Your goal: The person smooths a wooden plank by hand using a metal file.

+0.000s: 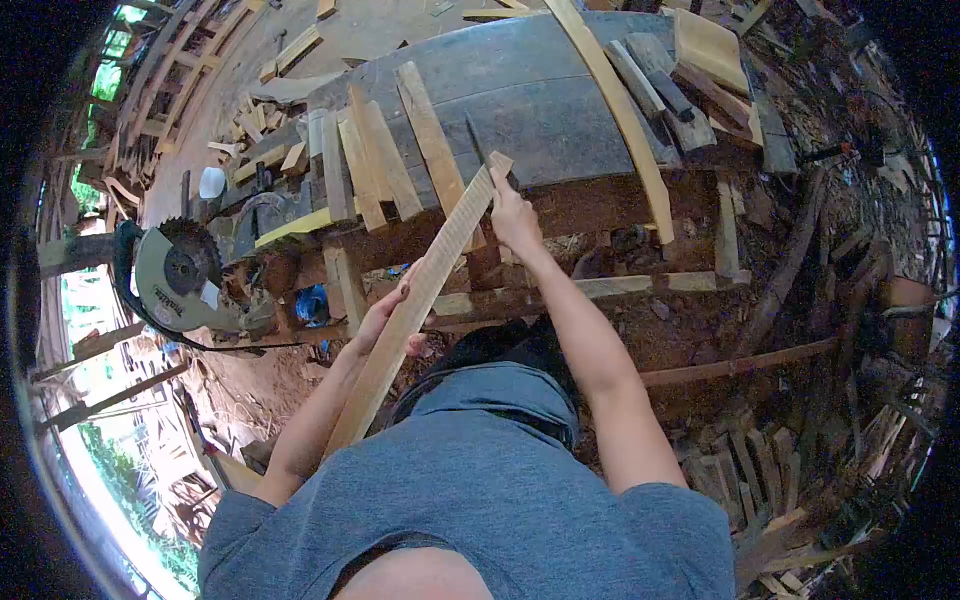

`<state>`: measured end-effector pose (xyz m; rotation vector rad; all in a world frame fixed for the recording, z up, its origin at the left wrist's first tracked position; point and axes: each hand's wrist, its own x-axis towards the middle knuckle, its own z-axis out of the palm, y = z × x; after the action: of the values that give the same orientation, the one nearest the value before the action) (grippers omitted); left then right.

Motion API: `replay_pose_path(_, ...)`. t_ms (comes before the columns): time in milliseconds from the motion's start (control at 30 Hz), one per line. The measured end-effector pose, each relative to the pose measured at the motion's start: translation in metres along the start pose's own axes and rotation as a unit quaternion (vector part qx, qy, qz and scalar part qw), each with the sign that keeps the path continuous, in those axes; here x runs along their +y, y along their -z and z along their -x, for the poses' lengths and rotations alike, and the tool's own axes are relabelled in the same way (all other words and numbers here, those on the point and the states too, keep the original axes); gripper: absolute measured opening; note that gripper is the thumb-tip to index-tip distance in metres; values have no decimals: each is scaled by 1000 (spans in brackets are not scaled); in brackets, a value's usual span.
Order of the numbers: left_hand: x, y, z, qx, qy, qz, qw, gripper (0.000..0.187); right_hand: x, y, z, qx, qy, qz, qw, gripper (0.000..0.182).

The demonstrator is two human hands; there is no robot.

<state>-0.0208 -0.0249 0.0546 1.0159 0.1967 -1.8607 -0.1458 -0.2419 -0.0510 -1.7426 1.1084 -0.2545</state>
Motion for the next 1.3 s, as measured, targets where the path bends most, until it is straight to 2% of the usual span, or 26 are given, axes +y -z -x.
replay_pose_path(67, 3, 0, 1, -4, 0, -2, 1000, 59, -4, 5, -4, -10, -27, 22, 999, 43)
replay_pose_path(133, 2, 0, 0, -8, 2, -15, 1000, 59, -2, 1, 23, -12, 26, 26, 999, 44)
replay_pose_path(167, 3, -1, 0, -6, -2, -12, 1000, 59, -24, 13, 42, -82, -40, 60, 994, 45)
replay_pose_path(233, 0, -3, 0, -8, -3, -3, 1000, 60, -25, 11, 56, -86, -28, 34, 995, 44)
replay_pose_path(300, -1, 0, -1, 0, 3, -1, 1000, 60, 10, -4, 26, 54, 124, 14, 991, 43)
replay_pose_path(333, 0, 1, -2, 4, 1, -6, 1000, 61, 17, -3, 2, 55, 79, -7, 995, 42)
replay_pose_path(367, -1, 1, -3, 5, -1, -5, 1000, 61, 2, 12, -15, -3, -12, 21, 1000, 43)
replay_pose_path(433, -1, 2, -4, 19, -17, -34, 999, 62, 2, 11, -27, 5, 13, 68, 998, 45)
replay_pose_path(500, 1, -2, -2, 5, -8, -11, 1000, 62, 4, 8, -4, -8, 11, 61, 998, 46)
replay_pose_path(533, 1, -3, -1, -3, 9, 18, 1000, 62, 9, 4, 11, 9, 86, 45, 995, 46)
replay_pose_path(567, 2, -4, 0, 0, 7, 22, 1000, 62, -15, 16, 32, -54, 25, 35, 998, 46)
replay_pose_path(633, 0, -5, 0, -11, -1, 10, 1000, 60, -2, 13, 35, -45, 65, -6, 997, 45)
replay_pose_path(700, -4, -1, -3, -28, -2, 20, 999, 58, 32, 4, -7, 42, 136, -1, 990, 45)
replay_pose_path(733, -4, -2, -3, -6, 2, 25, 1000, 58, 15, 18, -21, -4, 26, 25, 999, 45)
replay_pose_path(833, 1, -8, -1, 12, 18, 43, 999, 57, 21, 15, -25, 1, 71, 42, 997, 47)
replay_pose_path(867, 0, -5, -2, -3, 15, 50, 999, 57, 23, 17, -13, -65, 40, 81, 994, 51)
replay_pose_path(900, -3, -4, -2, -15, 16, 60, 998, 57, -8, 32, 10, -128, 2, 101, 987, 52)
replay_pose_path(967, -2, -9, 0, 4, 22, 69, 997, 58, -1, 22, 34, -118, 47, 40, 991, 51)
replay_pose_path(1000, -2, -10, -1, 51, 35, 57, 996, 53, 5, 20, 30, -121, 40, 40, 991, 51)
replay_pose_path(1033, -3, -10, 0, 96, 47, 42, 993, 54, 10, 19, 17, -92, 64, 31, 993, 49)
replay_pose_path(1067, -4, -8, 0, 97, 28, 2, 995, 56, 14, 19, 4, -60, 91, 21, 994, 48)
replay_pose_path(1100, -4, -9, 0, 95, 30, -3, 995, 56, 14, 19, -4, -55, 90, 21, 994, 48)
replay_pose_path(1167, -3, -11, 1, 97, 37, 30, 994, 56, 9, 19, -16, -56, 23, 45, 997, 46)
replay_pose_path(1233, -3, -15, -1, 67, 19, 17, 997, 55, 21, 1, 7, 29, 97, 75, 992, 45)
replay_pose_path(1300, -4, -13, 0, 44, 1, 14, 999, 54, -2, 11, 48, -33, 141, 18, 989, 46)
